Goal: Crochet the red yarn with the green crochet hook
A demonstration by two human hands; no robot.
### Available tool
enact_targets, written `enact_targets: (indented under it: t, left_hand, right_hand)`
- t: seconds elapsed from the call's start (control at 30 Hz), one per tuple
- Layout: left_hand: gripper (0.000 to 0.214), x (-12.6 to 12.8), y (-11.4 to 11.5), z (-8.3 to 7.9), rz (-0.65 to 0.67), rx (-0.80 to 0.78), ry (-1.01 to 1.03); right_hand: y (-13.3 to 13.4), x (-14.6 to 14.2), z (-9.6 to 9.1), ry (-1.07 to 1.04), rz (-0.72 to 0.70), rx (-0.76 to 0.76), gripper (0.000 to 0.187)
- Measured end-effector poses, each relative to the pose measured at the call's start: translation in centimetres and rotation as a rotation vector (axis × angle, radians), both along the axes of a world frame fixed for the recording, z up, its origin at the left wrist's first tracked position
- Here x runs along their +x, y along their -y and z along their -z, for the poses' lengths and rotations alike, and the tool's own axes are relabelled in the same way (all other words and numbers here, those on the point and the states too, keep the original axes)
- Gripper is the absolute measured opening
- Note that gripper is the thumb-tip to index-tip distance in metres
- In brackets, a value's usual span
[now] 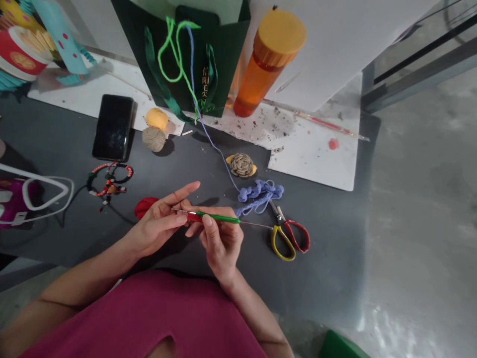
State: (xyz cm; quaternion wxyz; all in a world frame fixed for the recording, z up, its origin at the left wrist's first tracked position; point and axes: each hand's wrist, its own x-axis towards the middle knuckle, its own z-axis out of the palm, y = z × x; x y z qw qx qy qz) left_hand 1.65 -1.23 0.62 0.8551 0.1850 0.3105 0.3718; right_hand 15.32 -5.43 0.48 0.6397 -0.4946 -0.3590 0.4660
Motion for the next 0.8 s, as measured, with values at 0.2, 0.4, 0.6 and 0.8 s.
enact_targets:
  t: [0.2, 0.4, 0.6, 0.8]
  left_hand:
    - [0.058, 0.2, 0.1, -0.2, -0.061, 0.009, -0.081]
    - [0.053, 0.3, 0.0, -0.5, -0.079, -0.062, -0.047]
    - [0.052, 0.1, -0.1, -0.3, -0.028, -0.074, 0.047]
    - [0.053, 0.0, -0.3, -0.1, 0.053, -0.128, 0.127]
  right_hand:
    - [0.5, 0.3, 0.8, 0.287, -0.008, 0.183, 0.018]
    - [0.4, 0.8, 1.1, 0.697, 0.001, 0.397, 0.037]
    - [0.4, 0.5, 0.9, 0.483, 0.032, 0.319, 0.031]
    - [0.3, 0.1, 1.0, 0.159, 0.033, 0.199, 0.014]
